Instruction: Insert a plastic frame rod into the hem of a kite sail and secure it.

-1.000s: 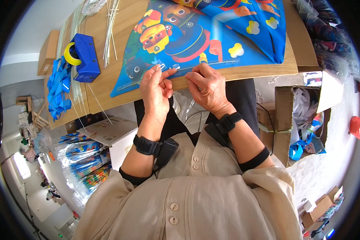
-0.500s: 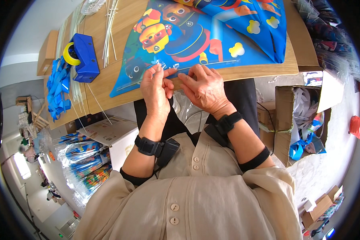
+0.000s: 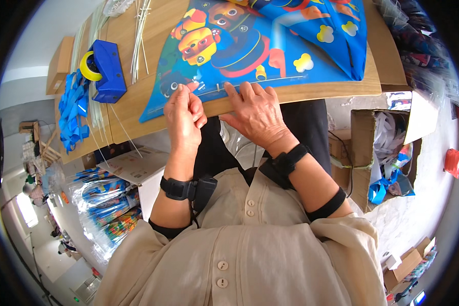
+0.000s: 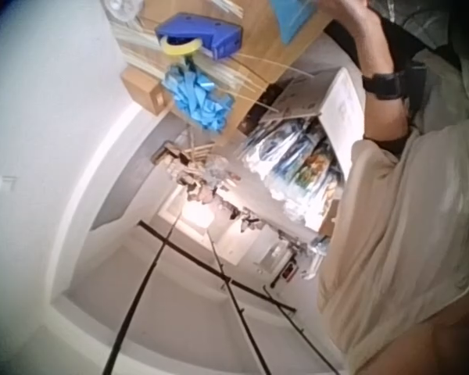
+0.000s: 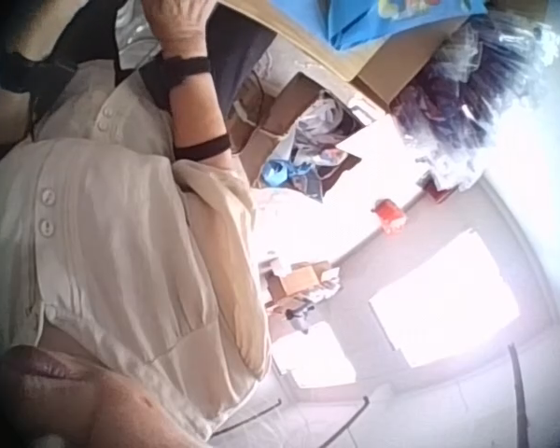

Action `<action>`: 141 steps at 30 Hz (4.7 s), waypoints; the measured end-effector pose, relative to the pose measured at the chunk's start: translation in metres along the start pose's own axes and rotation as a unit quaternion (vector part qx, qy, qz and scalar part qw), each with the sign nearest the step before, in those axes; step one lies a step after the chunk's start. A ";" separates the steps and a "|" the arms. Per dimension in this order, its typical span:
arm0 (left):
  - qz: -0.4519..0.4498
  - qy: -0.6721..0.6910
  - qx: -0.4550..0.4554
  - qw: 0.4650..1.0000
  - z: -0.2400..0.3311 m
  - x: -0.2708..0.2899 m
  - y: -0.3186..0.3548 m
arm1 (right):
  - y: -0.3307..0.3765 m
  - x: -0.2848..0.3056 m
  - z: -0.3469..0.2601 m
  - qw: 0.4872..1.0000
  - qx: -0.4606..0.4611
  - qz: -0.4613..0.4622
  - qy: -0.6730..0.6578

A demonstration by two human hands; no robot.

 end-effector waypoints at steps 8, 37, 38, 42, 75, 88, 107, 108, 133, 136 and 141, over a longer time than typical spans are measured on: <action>-0.060 0.063 0.134 0.987 -0.008 0.008 -0.006 | 0.000 0.000 -0.001 1.000 -0.012 -0.004 -0.002; -0.003 -0.046 0.039 0.998 -0.010 0.002 -0.008 | -0.001 -0.006 -0.005 0.999 0.040 -0.009 -0.011; 0.001 -0.060 0.028 0.998 -0.009 0.001 -0.007 | -0.001 -0.006 -0.005 0.999 0.040 -0.008 -0.011; 0.035 -0.105 -0.034 0.993 -0.024 0.013 -0.013 | -0.001 -0.005 -0.007 0.998 0.049 0.002 -0.028; 0.293 -0.545 -0.295 0.728 0.009 0.131 0.015 | -0.003 0.018 0.053 0.990 0.082 0.079 0.088; 0.285 -0.584 -0.221 0.727 0.052 0.114 -0.032 | -0.013 0.016 0.059 0.987 0.051 0.106 0.111; 0.122 -0.680 -0.320 0.649 0.034 0.023 -0.035 | -0.030 0.022 0.079 0.993 -0.063 0.089 -0.040; 0.124 -0.677 -0.324 0.649 0.036 0.022 -0.038 | -0.033 0.026 0.073 0.996 -0.011 0.092 0.012; 0.036 -0.560 -0.385 0.733 0.090 -0.009 -0.098 | -0.063 0.048 0.178 0.895 -0.211 0.076 -0.386; 0.011 -0.573 -0.414 0.707 0.098 -0.033 -0.107 | -0.066 0.049 0.180 0.915 -0.183 0.084 -0.349; 0.048 -0.553 -0.287 0.781 0.109 -0.032 -0.120 | -0.048 0.063 0.229 0.846 -0.235 0.204 -0.433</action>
Point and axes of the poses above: each hand's wrist, its own y-axis away from the middle knuckle, its own x-axis out of the back of the hand, z = x × y, the point moved 3 cm from there along -y, towards the middle knuckle, and after that the axes turned 14 degrees about x, right-handed, at the moved point
